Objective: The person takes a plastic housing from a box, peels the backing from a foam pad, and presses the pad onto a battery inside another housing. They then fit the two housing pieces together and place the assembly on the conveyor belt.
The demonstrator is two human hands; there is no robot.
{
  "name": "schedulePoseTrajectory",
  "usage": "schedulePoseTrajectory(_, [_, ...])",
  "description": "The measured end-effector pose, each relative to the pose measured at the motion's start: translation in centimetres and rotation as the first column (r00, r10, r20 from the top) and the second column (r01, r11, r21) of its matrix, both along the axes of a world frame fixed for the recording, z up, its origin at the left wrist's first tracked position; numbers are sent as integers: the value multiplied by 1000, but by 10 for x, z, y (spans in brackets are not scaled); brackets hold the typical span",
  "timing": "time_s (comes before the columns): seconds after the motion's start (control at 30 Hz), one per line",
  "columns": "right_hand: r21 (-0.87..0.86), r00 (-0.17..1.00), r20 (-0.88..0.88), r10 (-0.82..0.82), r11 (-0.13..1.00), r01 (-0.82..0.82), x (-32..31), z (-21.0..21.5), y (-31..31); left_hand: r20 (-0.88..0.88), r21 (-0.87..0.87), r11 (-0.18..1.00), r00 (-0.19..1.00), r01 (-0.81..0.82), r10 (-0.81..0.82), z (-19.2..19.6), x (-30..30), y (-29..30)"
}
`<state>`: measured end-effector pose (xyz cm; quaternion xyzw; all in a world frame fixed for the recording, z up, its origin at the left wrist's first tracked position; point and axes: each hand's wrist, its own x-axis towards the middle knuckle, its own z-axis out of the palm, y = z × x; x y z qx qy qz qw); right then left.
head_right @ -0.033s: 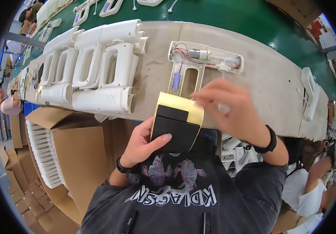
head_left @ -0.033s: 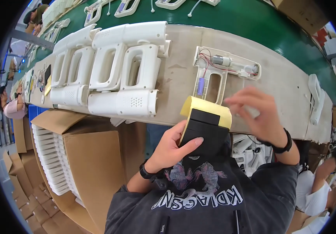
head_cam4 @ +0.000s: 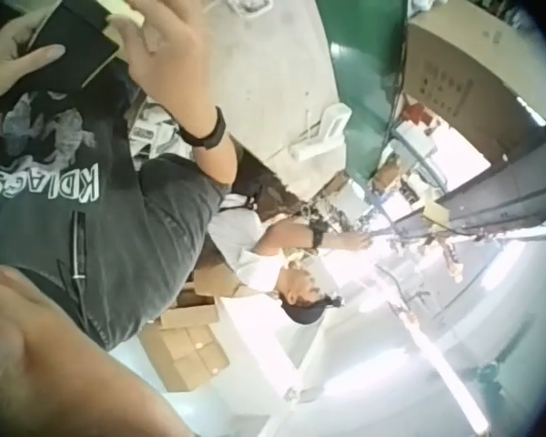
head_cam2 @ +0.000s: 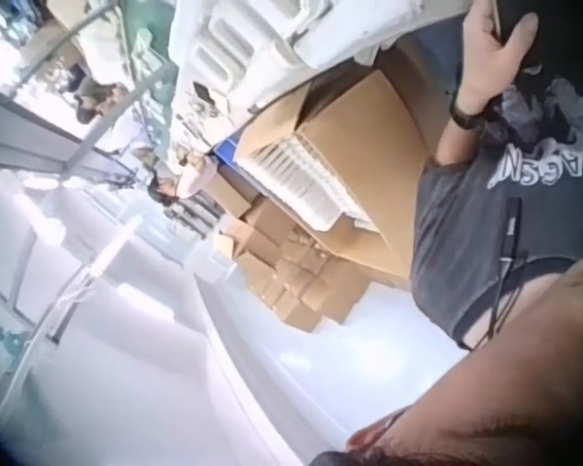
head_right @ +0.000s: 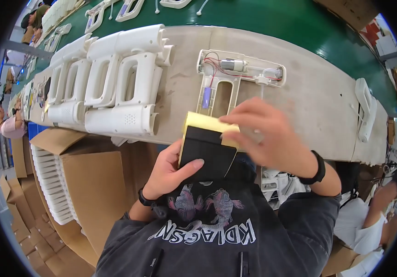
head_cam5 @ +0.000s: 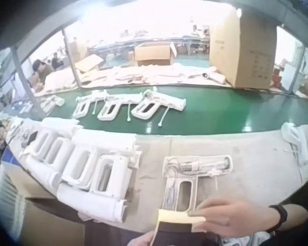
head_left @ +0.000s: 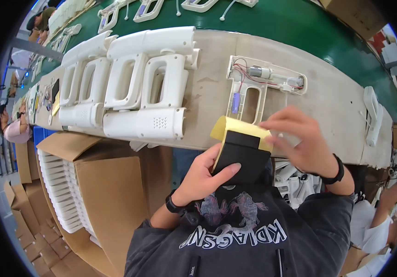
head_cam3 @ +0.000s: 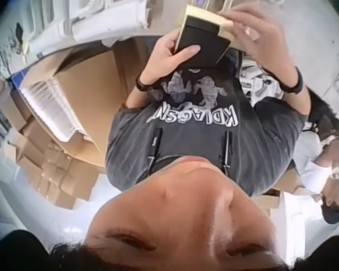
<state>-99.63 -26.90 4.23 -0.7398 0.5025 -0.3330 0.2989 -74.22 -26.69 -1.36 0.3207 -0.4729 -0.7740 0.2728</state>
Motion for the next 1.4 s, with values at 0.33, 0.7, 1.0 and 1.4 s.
schedulePoseTrajectory(0.33, [418, 945, 244, 219, 855, -306, -11, -16, -9, 273, -442, 860, 952, 254, -141, -2, 5, -4])
schedulePoseTrajectory(0.7, [-276, 910, -361, -202, 956, 102, -52, -53, -96, 78, 21, 990, 987, 141, -142, -6, 10, 4])
schedulePoseTrajectory(1.0, [-297, 902, -401, -163, 954, 41, -48, -68, -104, 67, 62, 991, 990, 119, -123, -6, 4, 12])
schedulePoseTrajectory(1.4, [432, 994, 71, 81, 896, -103, 22, -10, -21, 374, -382, 920, 925, 87, 68, 5, -15, 12])
